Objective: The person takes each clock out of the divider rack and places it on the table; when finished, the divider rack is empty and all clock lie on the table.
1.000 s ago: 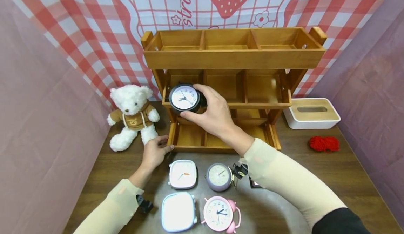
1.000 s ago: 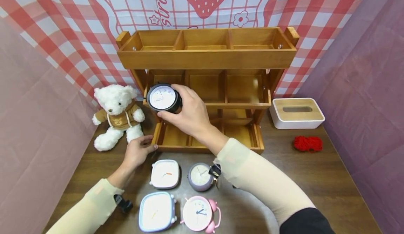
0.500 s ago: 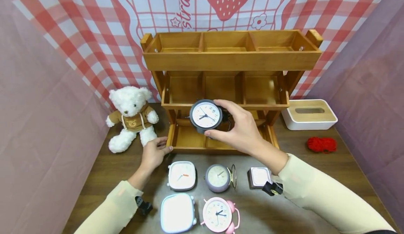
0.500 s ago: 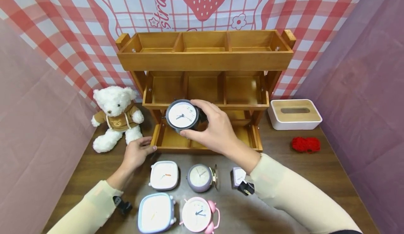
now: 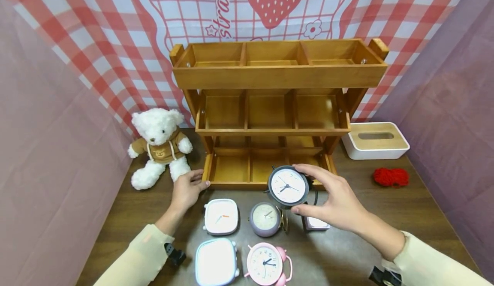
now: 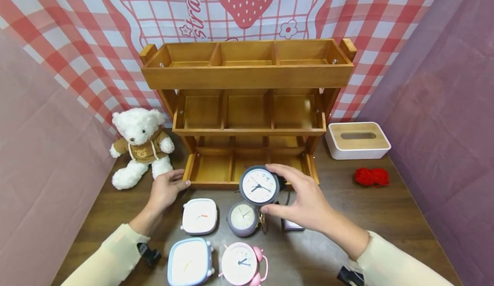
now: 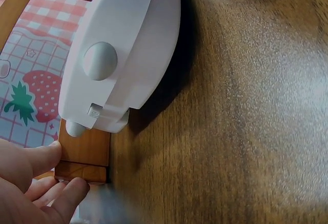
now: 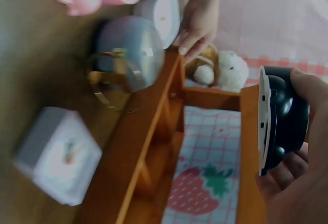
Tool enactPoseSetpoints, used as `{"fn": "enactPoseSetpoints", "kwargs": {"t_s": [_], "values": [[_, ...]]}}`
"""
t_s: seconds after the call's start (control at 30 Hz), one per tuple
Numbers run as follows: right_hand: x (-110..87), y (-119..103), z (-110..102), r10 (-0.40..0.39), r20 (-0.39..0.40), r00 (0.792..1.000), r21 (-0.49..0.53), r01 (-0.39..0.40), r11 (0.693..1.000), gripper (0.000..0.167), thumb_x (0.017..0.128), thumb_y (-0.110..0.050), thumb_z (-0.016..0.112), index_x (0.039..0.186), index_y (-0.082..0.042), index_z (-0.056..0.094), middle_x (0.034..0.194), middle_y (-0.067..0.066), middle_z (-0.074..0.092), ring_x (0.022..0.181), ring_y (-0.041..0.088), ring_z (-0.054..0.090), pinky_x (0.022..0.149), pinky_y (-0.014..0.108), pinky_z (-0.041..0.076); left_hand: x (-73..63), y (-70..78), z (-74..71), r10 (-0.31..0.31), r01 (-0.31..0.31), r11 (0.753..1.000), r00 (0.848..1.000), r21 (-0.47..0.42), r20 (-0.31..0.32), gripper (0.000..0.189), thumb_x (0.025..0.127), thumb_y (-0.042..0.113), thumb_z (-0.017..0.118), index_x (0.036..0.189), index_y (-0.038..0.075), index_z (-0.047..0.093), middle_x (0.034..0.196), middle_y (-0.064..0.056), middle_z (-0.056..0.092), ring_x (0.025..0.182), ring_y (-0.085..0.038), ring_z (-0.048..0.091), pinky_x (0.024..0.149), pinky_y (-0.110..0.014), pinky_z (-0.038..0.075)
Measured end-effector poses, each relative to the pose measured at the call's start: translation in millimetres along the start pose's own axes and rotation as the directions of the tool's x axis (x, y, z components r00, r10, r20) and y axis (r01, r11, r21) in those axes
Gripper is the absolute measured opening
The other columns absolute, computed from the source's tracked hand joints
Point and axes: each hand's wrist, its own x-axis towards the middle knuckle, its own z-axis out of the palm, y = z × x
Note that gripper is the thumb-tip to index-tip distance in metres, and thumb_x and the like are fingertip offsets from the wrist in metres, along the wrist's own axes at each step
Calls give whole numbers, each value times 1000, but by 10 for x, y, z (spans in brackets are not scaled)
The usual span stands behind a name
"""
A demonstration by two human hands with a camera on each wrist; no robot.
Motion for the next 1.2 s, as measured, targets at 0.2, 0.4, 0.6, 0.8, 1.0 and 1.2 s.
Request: {"fn": "enactPoseSetpoints", "kwargs": {"t_s": [0.2,0.4,0.6,0.8,1.0,1.2], "values": [[-416,168,-83,40,9,999,-25,-40,999,93,59,-39,101,142,-25,61,138,-5,66,127,4,59,106,8,36,4,-3,1,6,-6,1000,1000,-5,-7,48,92,8,76,135,-6,62,127,-30,67,117,-41,68,97,-47,58],[-805,293,-78,63,28,998,-11,-62,998,89,62,-36,100,141,-22,61,135,-5,67,127,-3,56,105,4,34,-11,-22,18,4,-4,1000,1000,-15,-10,47,91,7,77,135,-6,63,127,-30,67,116,-41,68,95,-46,59],[-1156,418,24,67,44,997,33,-69,997,89,62,-30,101,141,-16,61,134,-2,68,127,-4,56,106,4,34,-18,-8,15,8,-8,1000,1000,-21,-8,47,91,7,76,134,-6,63,126,-30,67,115,-41,69,94,-46,59],[-1400,478,144,99,71,993,48,-103,994,88,63,-33,100,141,-19,62,132,-3,69,120,-1,61,101,2,36,0,8,4,12,-12,1000,1000,-8,-11,47,92,8,76,135,-6,63,126,-29,68,115,-40,69,95,-46,59],[-1551,527,185,104,137,985,-8,-104,995,90,60,-41,99,140,-23,62,131,-9,69,116,0,63,99,5,38,4,22,-1,7,-7,1000,1000,-4,-10,48,92,8,76,136,-5,62,127,-29,67,116,-40,69,95,-46,59],[-1631,582,198,111,208,972,40,-122,992,88,63,-43,97,140,-22,61,132,-10,68,119,-4,59,98,5,38,1,-2,6,-4,4,1000,1000,-5,-9,48,92,8,76,136,-4,62,127,-28,67,117,-40,68,95,-46,59]]}}
